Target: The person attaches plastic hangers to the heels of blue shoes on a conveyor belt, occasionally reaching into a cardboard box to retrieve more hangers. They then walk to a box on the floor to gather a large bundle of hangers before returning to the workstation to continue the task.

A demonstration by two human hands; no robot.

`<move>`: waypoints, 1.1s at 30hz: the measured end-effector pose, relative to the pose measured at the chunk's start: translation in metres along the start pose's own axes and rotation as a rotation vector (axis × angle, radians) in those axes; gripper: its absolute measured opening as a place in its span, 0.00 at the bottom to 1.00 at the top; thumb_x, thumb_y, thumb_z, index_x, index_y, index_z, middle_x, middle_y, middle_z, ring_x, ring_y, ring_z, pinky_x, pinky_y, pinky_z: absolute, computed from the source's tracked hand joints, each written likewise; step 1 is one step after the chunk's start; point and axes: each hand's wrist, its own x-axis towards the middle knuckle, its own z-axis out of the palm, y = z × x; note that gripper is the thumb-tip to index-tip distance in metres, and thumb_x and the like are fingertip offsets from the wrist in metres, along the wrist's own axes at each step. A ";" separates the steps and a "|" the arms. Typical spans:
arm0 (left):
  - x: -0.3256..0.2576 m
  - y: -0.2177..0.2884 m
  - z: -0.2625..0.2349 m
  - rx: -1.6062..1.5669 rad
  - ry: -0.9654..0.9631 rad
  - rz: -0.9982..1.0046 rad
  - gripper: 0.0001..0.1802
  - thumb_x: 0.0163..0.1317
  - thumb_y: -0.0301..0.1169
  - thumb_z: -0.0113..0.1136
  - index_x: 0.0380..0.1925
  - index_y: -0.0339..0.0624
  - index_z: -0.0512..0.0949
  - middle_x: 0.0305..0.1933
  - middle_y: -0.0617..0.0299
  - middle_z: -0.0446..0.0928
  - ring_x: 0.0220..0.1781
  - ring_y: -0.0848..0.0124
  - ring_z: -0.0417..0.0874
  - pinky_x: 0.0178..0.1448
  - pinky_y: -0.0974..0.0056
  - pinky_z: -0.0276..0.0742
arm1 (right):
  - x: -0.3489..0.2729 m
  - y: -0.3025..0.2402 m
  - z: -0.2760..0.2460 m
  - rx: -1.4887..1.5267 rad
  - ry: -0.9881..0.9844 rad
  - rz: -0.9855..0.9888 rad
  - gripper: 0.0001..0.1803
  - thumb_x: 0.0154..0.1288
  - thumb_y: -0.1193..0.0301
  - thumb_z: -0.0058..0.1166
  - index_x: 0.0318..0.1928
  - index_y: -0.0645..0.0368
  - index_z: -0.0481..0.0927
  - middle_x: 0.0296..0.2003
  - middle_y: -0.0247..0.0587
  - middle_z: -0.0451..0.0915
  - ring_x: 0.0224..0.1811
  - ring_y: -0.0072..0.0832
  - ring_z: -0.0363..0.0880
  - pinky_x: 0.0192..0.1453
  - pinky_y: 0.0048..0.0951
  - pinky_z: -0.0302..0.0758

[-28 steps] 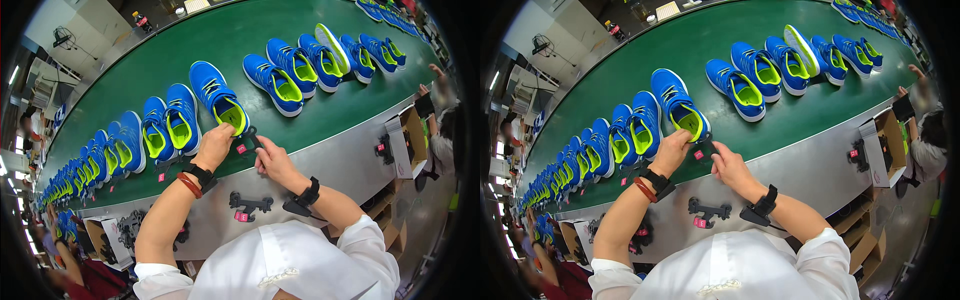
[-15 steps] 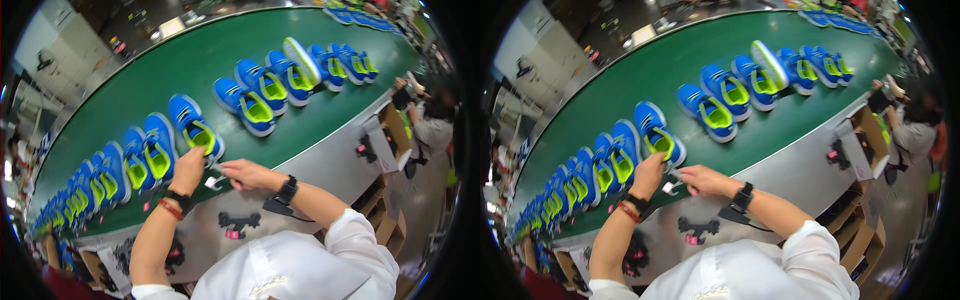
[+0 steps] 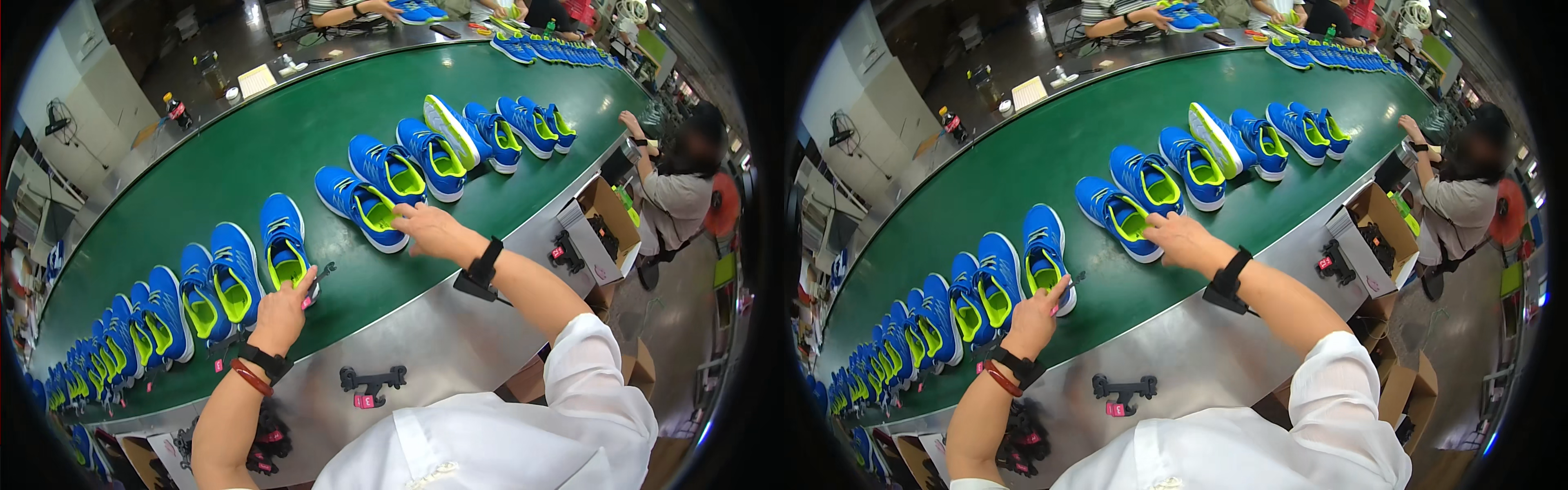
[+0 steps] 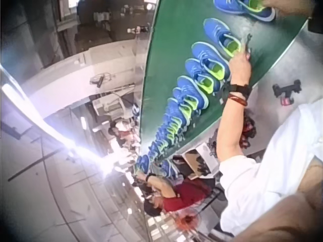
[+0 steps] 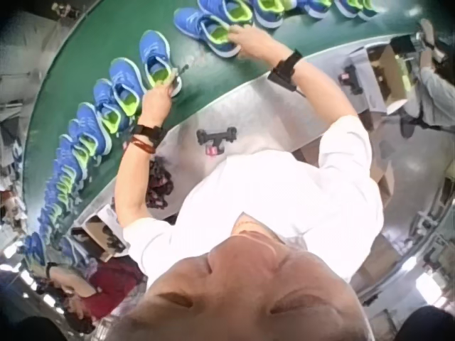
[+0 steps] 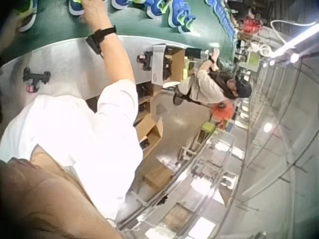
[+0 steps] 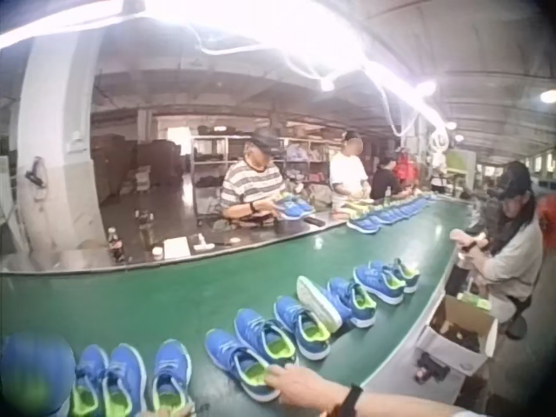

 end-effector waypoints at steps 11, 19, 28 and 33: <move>0.004 -0.008 0.012 -0.295 0.047 -0.048 0.17 0.57 0.24 0.51 0.46 0.49 0.80 0.34 0.44 0.78 0.37 0.46 0.80 0.41 0.47 0.75 | 0.029 -0.058 0.027 0.310 0.123 -0.102 0.17 0.55 0.58 0.62 0.34 0.58 0.74 0.30 0.42 0.75 0.34 0.42 0.76 0.37 0.41 0.71; 0.003 -0.009 0.016 -0.259 0.046 -0.057 0.17 0.56 0.24 0.51 0.44 0.47 0.81 0.33 0.44 0.79 0.36 0.48 0.81 0.41 0.49 0.77 | 0.055 -0.082 0.011 0.022 0.167 -0.256 0.16 0.51 0.56 0.64 0.33 0.52 0.76 0.26 0.38 0.75 0.29 0.38 0.76 0.34 0.38 0.68; -0.010 -0.010 0.002 -0.447 0.015 -0.068 0.17 0.55 0.19 0.52 0.43 0.46 0.80 0.46 0.45 0.75 0.45 0.48 0.78 0.47 0.52 0.75 | 0.071 -0.102 0.006 -0.081 0.052 -0.338 0.13 0.49 0.61 0.66 0.30 0.51 0.77 0.23 0.36 0.76 0.29 0.37 0.77 0.34 0.36 0.68; -0.023 -0.013 0.005 -0.527 0.113 -0.043 0.23 0.51 0.13 0.50 0.47 0.46 0.77 0.57 0.44 0.68 0.52 0.47 0.75 0.52 0.54 0.74 | 0.068 -0.091 0.025 0.341 0.182 -0.194 0.15 0.49 0.64 0.65 0.35 0.56 0.77 0.32 0.39 0.78 0.34 0.42 0.79 0.42 0.40 0.72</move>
